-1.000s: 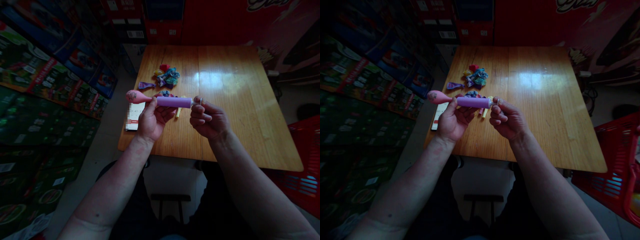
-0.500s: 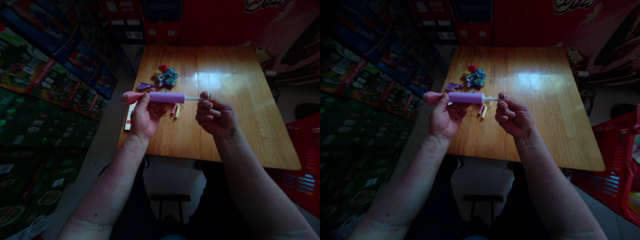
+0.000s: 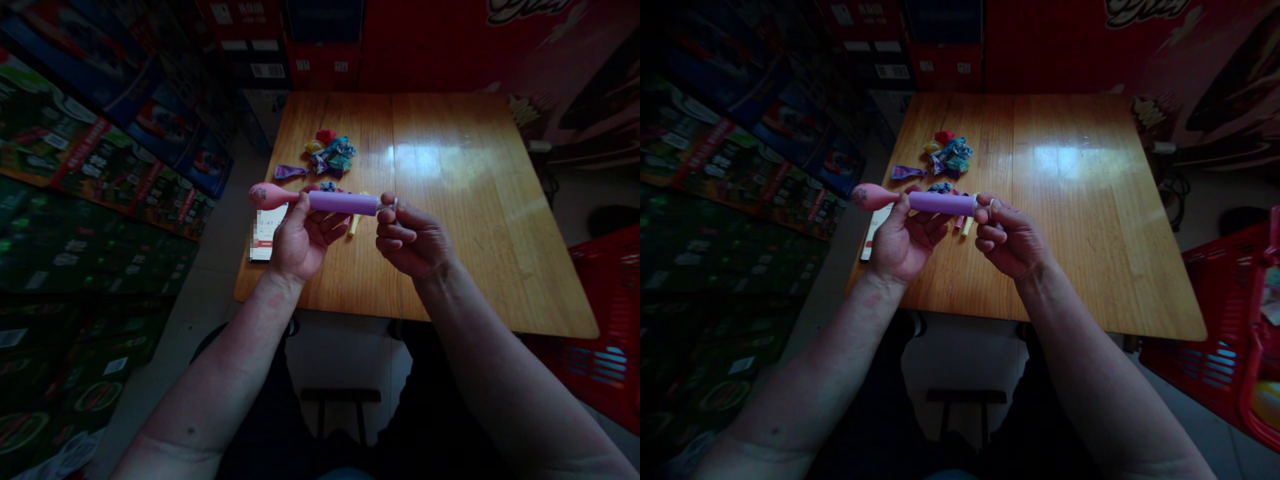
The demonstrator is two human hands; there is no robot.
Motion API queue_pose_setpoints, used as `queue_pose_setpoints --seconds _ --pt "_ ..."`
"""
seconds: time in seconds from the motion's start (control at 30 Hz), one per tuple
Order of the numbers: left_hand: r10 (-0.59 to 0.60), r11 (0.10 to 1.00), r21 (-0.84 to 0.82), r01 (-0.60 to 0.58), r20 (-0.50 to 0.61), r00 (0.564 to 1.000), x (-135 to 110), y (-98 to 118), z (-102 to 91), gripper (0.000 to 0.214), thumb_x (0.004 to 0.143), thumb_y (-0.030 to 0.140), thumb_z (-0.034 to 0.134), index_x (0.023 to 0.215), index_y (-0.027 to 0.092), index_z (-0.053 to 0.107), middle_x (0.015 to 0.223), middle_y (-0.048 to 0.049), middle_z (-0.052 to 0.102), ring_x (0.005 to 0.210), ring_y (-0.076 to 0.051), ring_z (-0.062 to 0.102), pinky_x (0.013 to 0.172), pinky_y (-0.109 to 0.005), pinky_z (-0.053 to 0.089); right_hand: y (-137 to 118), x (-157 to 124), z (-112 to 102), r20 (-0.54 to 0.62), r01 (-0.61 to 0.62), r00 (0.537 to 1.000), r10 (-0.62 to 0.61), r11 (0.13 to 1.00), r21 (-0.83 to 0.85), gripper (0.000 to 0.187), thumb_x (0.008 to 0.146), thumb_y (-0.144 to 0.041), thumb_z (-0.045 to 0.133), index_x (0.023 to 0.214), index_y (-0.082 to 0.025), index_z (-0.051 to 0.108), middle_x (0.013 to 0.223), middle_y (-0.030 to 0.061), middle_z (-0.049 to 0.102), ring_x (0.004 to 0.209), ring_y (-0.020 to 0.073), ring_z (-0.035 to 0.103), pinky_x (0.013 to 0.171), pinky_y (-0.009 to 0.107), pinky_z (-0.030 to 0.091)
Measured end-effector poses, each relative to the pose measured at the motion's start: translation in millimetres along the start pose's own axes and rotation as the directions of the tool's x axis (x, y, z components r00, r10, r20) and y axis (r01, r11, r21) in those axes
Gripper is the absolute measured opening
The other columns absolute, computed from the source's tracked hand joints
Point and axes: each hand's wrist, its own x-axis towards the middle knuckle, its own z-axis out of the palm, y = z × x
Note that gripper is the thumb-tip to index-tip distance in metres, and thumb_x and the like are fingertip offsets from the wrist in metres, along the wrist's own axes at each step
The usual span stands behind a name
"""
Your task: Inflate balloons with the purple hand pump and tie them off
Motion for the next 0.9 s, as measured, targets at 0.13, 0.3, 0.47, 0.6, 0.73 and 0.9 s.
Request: queue_pose_setpoints --seconds 0.13,0.3,0.47,0.6,0.73,0.9 --pt "0.002 1.000 0.024 -0.001 -0.027 1.000 2 -1 1.1 0.035 0.106 0.046 0.061 0.132 0.025 0.069 0.113 -0.0086 0.082 0.101 -0.025 0.081 0.084 -0.034 0.066 0 0 -3 0.029 -0.004 1.000 0.003 0.999 0.033 0.012 0.106 -0.022 0.055 0.099 -0.023 0.065 0.074 -0.0084 0.060 0.042 0.0007 0.028 0.047 0.011 0.040" --pt "0.056 0.998 0.039 -0.053 -0.065 0.996 6 11 -1.8 0.037 0.106 0.046 0.061 0.134 0.024 0.068 0.103 -0.0077 0.082 0.096 -0.024 0.081 0.073 -0.027 0.065 -12 -4 -5 0.025 0.011 1.000 -0.009 0.998 -0.069 0.015 0.108 -0.024 0.051 0.102 -0.024 0.064 0.073 -0.0080 0.058 0.043 0.0004 0.026 0.047 0.012 0.037" --pt "0.094 0.996 0.009 -0.094 -0.042 0.995 3 11 -7.3 0.043 0.103 0.049 0.065 0.139 0.025 0.066 0.103 -0.0072 0.083 0.090 -0.023 0.082 0.066 -0.023 0.063 -6 -5 3 -0.035 0.018 0.999 -0.021 0.996 -0.091 0.018 0.110 -0.028 0.047 0.102 -0.024 0.062 0.070 -0.0083 0.054 0.043 0.0026 0.019 0.045 0.014 0.034" --pt "0.024 0.999 0.024 -0.024 -0.013 1.000 -3 1 -4.6 0.039 0.104 0.048 0.063 0.135 0.024 0.067 0.111 -0.0092 0.082 0.094 -0.025 0.082 0.069 -0.027 0.065 6 -3 9 -0.038 -0.013 0.999 0.015 1.000 0.027 0.012 0.106 -0.023 0.054 0.096 -0.022 0.060 0.068 -0.0090 0.052 0.042 0.0026 0.016 0.044 0.013 0.033" --pt "0.035 0.999 0.022 -0.034 -0.038 0.999 -4 1 0.6 0.038 0.105 0.048 0.061 0.135 0.025 0.067 0.111 -0.0092 0.082 0.097 -0.025 0.082 0.071 -0.028 0.066 5 -1 10 -0.066 -0.005 0.998 0.007 0.999 0.032 0.014 0.106 -0.025 0.053 0.095 -0.023 0.061 0.069 -0.0082 0.053 0.043 0.0034 0.020 0.044 0.014 0.033" --pt "0.006 1.000 0.025 -0.005 -0.070 0.997 -3 1 3.6 0.043 0.103 0.052 0.064 0.137 0.026 0.067 0.116 -0.0102 0.082 0.101 -0.027 0.081 0.071 -0.027 0.065 4 2 8 -0.086 -0.004 0.996 0.002 1.000 -0.022 0.015 0.107 -0.025 0.051 0.096 -0.024 0.062 0.068 -0.0085 0.053 0.043 0.0036 0.020 0.043 0.014 0.032"
